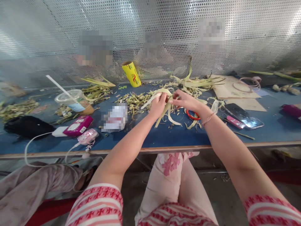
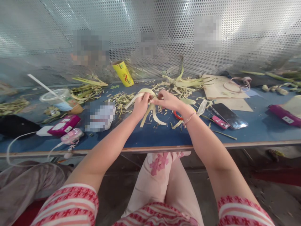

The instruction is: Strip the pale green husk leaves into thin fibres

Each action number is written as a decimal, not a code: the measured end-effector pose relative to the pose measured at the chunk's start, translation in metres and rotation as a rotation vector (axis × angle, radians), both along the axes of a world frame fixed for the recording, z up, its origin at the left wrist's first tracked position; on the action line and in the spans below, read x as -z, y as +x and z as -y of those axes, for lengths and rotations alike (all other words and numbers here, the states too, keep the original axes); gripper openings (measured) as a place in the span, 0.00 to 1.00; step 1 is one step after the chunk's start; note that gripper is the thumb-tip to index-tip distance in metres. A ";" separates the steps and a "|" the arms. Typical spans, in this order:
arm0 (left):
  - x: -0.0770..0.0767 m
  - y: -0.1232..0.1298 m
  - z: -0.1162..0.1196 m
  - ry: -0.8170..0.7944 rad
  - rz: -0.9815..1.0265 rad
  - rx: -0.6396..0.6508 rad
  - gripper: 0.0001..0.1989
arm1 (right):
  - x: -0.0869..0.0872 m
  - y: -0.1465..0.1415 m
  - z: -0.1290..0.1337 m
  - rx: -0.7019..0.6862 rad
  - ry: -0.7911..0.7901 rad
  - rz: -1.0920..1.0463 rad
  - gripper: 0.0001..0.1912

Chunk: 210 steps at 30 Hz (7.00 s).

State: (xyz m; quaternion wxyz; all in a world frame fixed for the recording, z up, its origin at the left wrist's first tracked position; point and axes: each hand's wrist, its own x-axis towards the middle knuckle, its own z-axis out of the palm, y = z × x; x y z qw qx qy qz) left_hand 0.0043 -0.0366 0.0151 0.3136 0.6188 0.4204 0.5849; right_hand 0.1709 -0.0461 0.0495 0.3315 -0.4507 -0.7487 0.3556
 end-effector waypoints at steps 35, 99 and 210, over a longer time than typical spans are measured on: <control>0.002 0.001 -0.014 -0.292 0.313 0.192 0.14 | 0.004 -0.004 -0.003 -0.063 -0.321 -0.090 0.11; 0.006 0.008 -0.005 -0.049 0.159 0.200 0.19 | 0.015 -0.028 -0.010 0.161 -0.129 -0.663 0.17; -0.005 0.013 0.003 -0.360 0.490 0.266 0.10 | 0.013 -0.029 0.002 0.233 0.106 -0.214 0.15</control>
